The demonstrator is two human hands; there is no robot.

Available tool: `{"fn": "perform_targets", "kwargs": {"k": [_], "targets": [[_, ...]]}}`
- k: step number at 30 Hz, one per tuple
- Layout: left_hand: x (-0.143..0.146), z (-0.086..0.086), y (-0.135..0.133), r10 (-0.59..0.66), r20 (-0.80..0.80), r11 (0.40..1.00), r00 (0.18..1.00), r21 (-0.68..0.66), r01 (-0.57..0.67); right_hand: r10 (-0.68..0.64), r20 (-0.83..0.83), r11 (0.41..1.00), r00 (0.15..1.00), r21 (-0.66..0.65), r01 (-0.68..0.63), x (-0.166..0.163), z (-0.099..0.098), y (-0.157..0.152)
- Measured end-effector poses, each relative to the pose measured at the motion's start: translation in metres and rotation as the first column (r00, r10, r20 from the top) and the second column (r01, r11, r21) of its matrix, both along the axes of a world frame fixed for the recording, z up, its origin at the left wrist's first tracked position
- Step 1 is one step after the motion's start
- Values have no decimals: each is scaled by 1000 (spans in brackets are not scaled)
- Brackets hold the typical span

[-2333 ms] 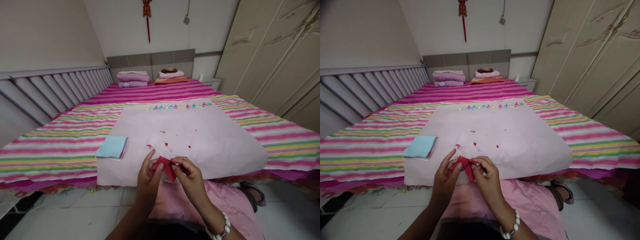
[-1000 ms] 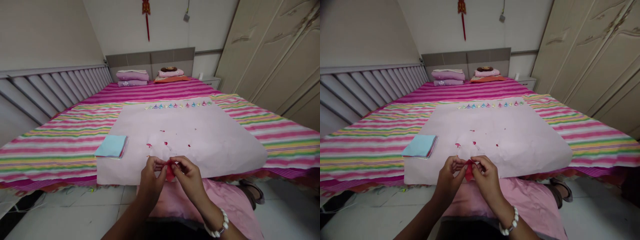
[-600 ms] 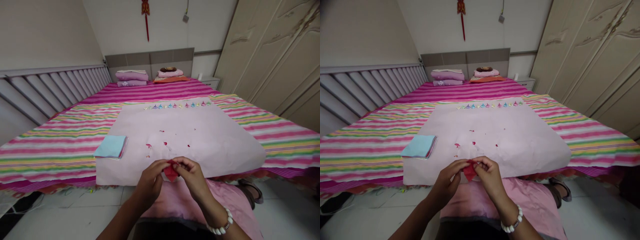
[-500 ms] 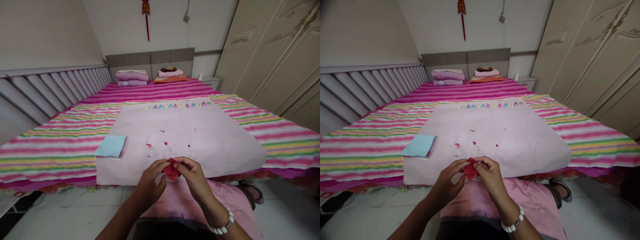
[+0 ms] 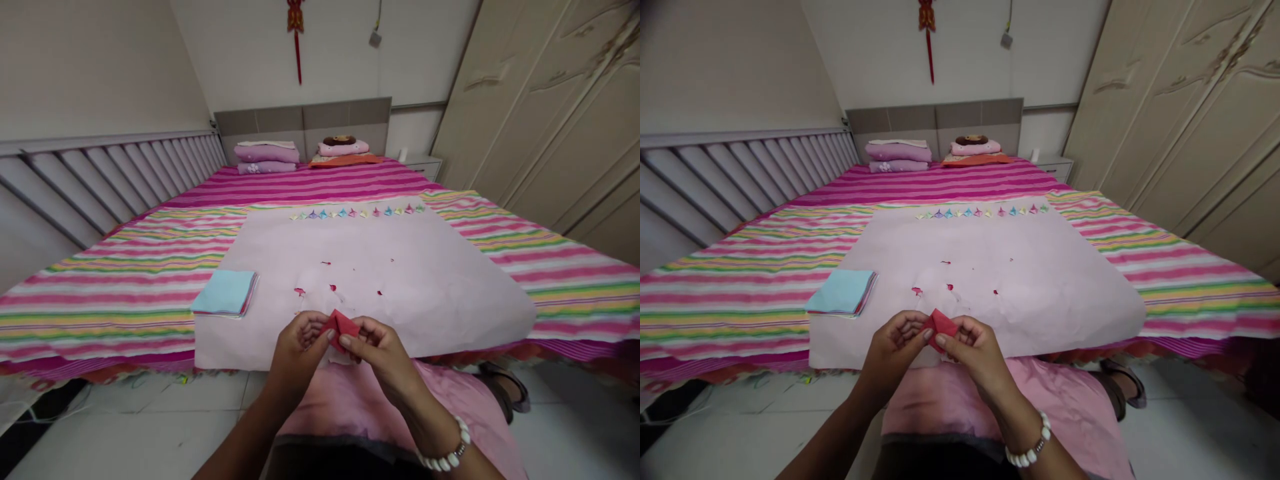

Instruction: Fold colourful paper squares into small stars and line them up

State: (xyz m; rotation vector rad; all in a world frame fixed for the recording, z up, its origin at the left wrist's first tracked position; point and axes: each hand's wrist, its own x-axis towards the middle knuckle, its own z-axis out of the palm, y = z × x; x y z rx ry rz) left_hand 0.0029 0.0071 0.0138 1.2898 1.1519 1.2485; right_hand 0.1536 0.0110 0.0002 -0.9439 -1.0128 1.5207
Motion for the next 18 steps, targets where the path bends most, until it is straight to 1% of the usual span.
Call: {"fn": "perform_targets", "kwargs": {"k": [2, 5, 8, 11, 14, 18], "targets": [[1, -1, 0, -4, 62, 999, 998, -44, 6, -2, -6, 1000, 1000, -11, 2, 0, -1, 1], [0, 0, 2, -43, 99, 994, 994, -100, 53, -11, -6, 1000, 1000, -22, 11, 0, -1, 1], [-2, 4, 5, -106, 91, 985, 990, -129, 117, -9, 5, 1000, 1000, -23, 9, 0, 0, 1], [0, 10, 7, -163, 61, 977, 985, -129, 170, 26, 12, 999, 1000, -30, -26, -2, 1, -1], [5, 13, 7, -133, 55, 981, 990, -132, 140, 68, 8, 997, 998, -33, -68, -3, 0, -2], [8, 8, 7, -78, 73, 983, 994, -160, 88, 103, 14, 994, 995, -39, -103, -2, -4, -2]]}}
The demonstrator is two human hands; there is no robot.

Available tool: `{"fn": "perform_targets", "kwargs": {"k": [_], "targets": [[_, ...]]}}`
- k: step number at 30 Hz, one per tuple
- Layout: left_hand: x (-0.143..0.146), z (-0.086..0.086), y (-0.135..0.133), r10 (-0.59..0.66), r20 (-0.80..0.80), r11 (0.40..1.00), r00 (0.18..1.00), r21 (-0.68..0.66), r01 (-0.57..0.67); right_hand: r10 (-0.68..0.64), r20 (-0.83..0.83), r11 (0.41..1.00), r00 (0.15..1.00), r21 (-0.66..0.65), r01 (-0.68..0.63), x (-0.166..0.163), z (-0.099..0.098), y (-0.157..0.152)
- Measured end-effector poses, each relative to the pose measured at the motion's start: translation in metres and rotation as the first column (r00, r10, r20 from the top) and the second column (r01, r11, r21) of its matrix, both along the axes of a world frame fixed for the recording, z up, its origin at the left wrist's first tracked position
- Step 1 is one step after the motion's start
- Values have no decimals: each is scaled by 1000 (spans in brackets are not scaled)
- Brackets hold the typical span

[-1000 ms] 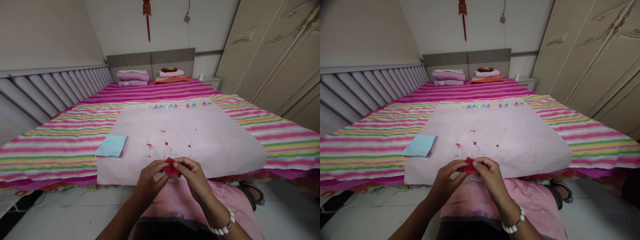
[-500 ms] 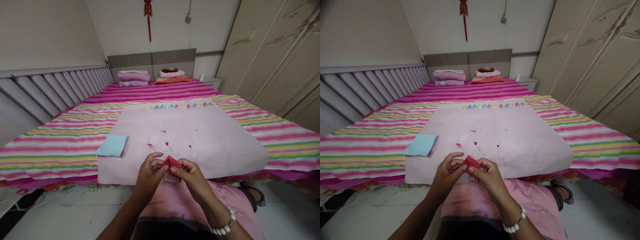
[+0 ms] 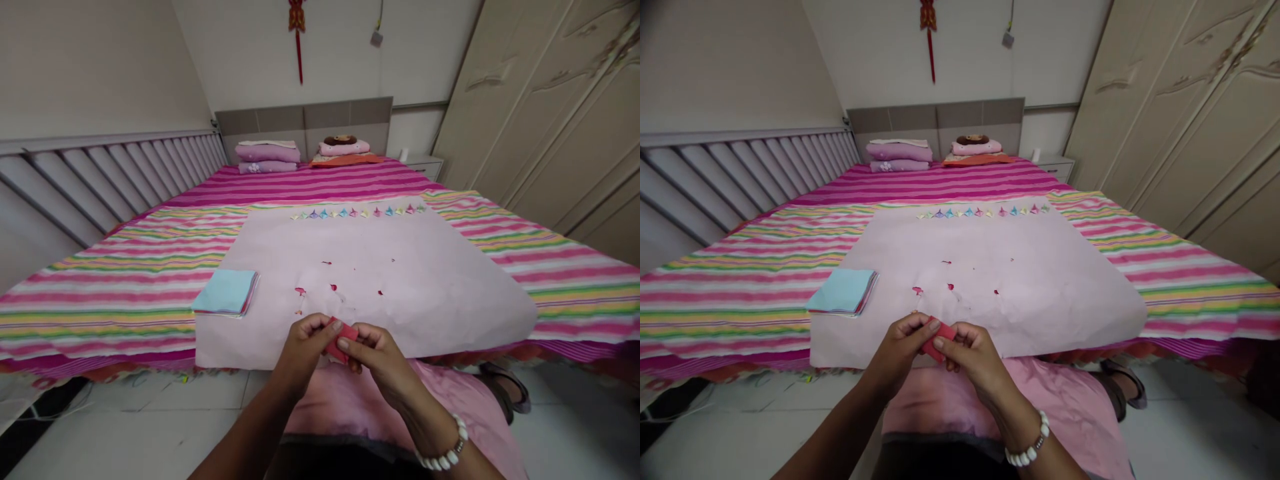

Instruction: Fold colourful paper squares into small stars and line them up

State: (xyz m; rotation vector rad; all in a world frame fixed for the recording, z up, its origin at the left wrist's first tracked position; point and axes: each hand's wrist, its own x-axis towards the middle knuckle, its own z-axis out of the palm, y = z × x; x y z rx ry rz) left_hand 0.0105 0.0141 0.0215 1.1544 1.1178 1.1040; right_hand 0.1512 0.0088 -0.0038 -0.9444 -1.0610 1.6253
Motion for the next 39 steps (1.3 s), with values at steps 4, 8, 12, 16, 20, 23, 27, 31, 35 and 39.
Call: {"fn": "perform_targets", "kwargs": {"k": [4, 8, 12, 16, 20, 23, 27, 31, 35, 39], "targets": [[-1, -3, 0, 18, 12, 1000, 1000, 1, -18, 22, -50, 999, 998, -25, -23, -1, -1, -1], [-2, -1, -1, 4, 33, 1000, 999, 22, -5, 13, -138, 997, 990, -77, -24, -3, 1, -2], [-1, -3, 1, 22, 38, 1000, 999, 6, -22, -38, -167, 998, 985, -59, 29, -3, -1, -1], [0, -8, 3, 81, 134, 996, 988, 19, -85, -141, -140, 990, 980, 5, 143, -1, -3, 0], [-2, -8, -1, 28, 134, 993, 991, 112, -44, -173, -72, 978, 982, 104, 179, 0, 0, -3], [-6, -6, -3, -37, 82, 993, 996, 115, 28, -141, -48, 978, 989, 146, 147, 1, 0, -4], [-10, -7, -3, -67, 58, 993, 996, 102, 61, -101, -38, 985, 994, 134, 105, 1, -1, -4], [-14, -8, -2, -72, 60, 993, 996, 103, 65, -92, -19, 988, 996, 122, 93, 3, 1, -4], [-15, -4, -3, -56, 37, 996, 998, 65, 54, -100, -21, 988, 995, 116, 102, 5, 1, -3], [-18, -3, -5, -97, 28, 995, 995, 34, 96, -104, -69, 991, 992, 79, 110, 5, -4, -1]]}}
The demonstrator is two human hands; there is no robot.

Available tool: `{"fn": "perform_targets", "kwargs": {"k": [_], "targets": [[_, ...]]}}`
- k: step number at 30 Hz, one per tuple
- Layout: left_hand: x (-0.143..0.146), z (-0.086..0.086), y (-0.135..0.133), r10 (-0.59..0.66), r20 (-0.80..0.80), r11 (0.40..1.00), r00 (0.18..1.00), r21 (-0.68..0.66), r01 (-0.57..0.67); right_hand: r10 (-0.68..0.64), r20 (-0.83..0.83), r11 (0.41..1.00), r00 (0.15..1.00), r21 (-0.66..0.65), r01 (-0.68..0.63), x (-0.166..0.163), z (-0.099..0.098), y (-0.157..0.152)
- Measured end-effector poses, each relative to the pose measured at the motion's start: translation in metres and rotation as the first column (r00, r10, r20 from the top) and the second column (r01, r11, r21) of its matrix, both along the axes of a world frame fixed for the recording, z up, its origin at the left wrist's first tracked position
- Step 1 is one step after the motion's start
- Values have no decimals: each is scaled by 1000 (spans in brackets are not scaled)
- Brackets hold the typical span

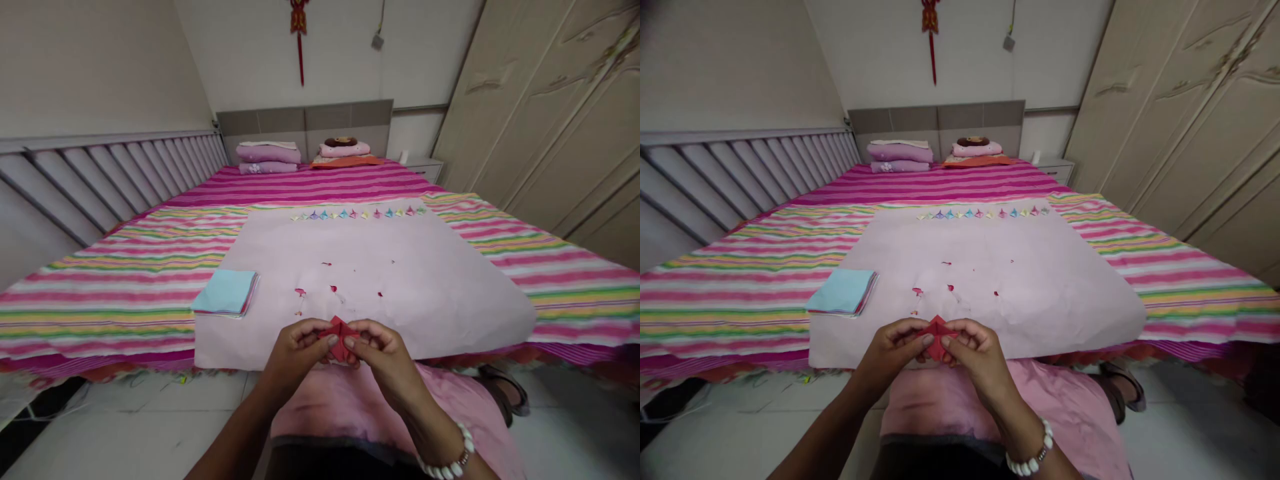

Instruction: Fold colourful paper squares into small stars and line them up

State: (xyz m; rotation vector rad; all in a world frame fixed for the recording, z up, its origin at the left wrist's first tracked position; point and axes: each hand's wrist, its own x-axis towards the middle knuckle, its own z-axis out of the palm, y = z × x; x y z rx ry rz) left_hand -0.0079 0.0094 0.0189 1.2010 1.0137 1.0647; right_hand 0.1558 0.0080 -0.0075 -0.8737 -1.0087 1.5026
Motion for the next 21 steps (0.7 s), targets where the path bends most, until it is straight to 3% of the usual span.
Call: {"fn": "perform_targets", "kwargs": {"k": [4, 10, 17, 21], "targets": [[-4, -2, -2, -49, 30, 999, 998, 26, 48, 8, -84, 999, 996, -43, -11, -2, 0, 1], [-4, 0, -4, -28, 34, 998, 999, 62, 26, 6, -133, 996, 991, -83, -18, -1, 2, -1], [7, -4, -3, 101, -13, 994, 995, 48, -100, 92, -120, 995, 989, 36, -88, 1, 5, -2], [9, -8, -5, 131, -30, 988, 991, 80, -129, 18, -43, 1000, 999, 9, -18, 0, 5, -1]]}}
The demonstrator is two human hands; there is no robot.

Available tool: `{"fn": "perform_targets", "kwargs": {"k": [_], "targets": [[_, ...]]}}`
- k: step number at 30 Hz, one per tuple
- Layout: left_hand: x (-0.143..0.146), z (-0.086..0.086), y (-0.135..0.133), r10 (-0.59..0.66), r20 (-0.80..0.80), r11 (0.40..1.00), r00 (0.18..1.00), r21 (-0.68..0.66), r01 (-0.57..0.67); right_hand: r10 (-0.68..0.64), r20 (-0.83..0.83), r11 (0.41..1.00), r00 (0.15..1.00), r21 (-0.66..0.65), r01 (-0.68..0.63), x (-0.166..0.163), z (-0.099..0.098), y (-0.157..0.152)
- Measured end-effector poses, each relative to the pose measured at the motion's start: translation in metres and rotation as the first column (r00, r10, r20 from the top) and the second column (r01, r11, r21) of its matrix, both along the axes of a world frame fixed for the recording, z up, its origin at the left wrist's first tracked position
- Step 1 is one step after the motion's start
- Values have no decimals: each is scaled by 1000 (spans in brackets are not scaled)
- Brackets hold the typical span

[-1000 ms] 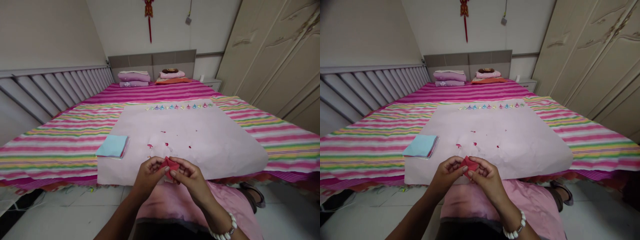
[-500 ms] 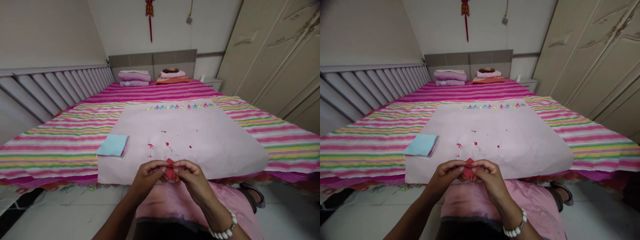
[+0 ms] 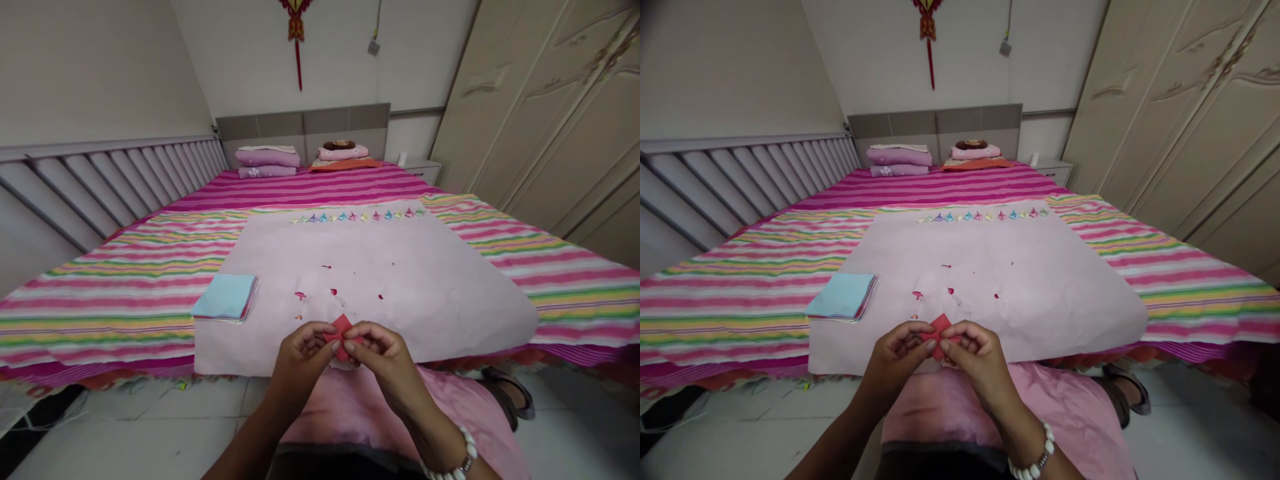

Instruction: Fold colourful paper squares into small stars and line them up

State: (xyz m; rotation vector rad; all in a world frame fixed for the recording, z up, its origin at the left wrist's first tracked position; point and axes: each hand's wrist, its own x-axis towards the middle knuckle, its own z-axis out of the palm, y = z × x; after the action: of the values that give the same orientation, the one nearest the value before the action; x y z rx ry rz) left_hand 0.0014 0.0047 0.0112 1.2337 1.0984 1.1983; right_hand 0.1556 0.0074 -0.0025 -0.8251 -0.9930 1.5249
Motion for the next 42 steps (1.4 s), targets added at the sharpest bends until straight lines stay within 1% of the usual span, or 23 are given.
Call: {"fn": "perform_targets", "kwargs": {"k": [3, 6, 9, 13, 15, 19, 23, 28, 30, 32, 35, 39, 42], "targets": [[-2, -1, 0, -10, -60, 999, 998, 37, 12, -25, 1, 999, 1000, -36, 25, 0, 0, 0], [-7, 0, 1, -29, -146, 993, 989, 105, 45, -10, 11, 1000, 1000, -22, 11, 1, 0, 0], [-10, 2, 3, -49, -207, 983, 977, 164, 84, -20, 79, 999, 997, 30, 18, 3, 1, 1], [-9, 3, 4, -48, -249, 987, 967, 134, 84, -73, 222, 990, 972, 132, 45, 5, -1, 1], [-8, 2, 3, -31, -268, 990, 963, 126, 67, -88, 272, 988, 958, 149, 49, 5, -1, 1], [-6, -1, 2, 10, -344, 983, 939, 176, 54, -123, 334, 985, 935, 156, 74, 5, 3, 0], [-7, -3, 5, 14, -383, 970, 924, 231, 81, -200, 387, 964, 900, 242, 110, 5, 5, 0], [-9, -4, 7, 57, -376, 963, 925, 264, 48, -221, 438, 941, 871, 332, 72, 4, 2, 1], [-10, -4, 6, 32, -352, 968, 935, 245, 59, -221, 453, 938, 864, 342, 60, 4, 2, 1], [-11, -4, 5, -45, -314, 982, 948, 160, 99, -208, 451, 941, 868, 335, 51, 4, 4, 1], [-13, -7, 3, -141, -252, 987, 957, 42, 156, -135, 430, 954, 893, 301, 0, 5, 6, 1], [-17, -10, 3, -173, -197, 984, 965, 14, 179, -48, 397, 964, 916, 258, -62, 7, 5, 1], [-17, -11, 5, -169, -163, 986, 972, -35, 165, -48, 355, 972, 934, 234, -38, 7, 1, 3]]}}
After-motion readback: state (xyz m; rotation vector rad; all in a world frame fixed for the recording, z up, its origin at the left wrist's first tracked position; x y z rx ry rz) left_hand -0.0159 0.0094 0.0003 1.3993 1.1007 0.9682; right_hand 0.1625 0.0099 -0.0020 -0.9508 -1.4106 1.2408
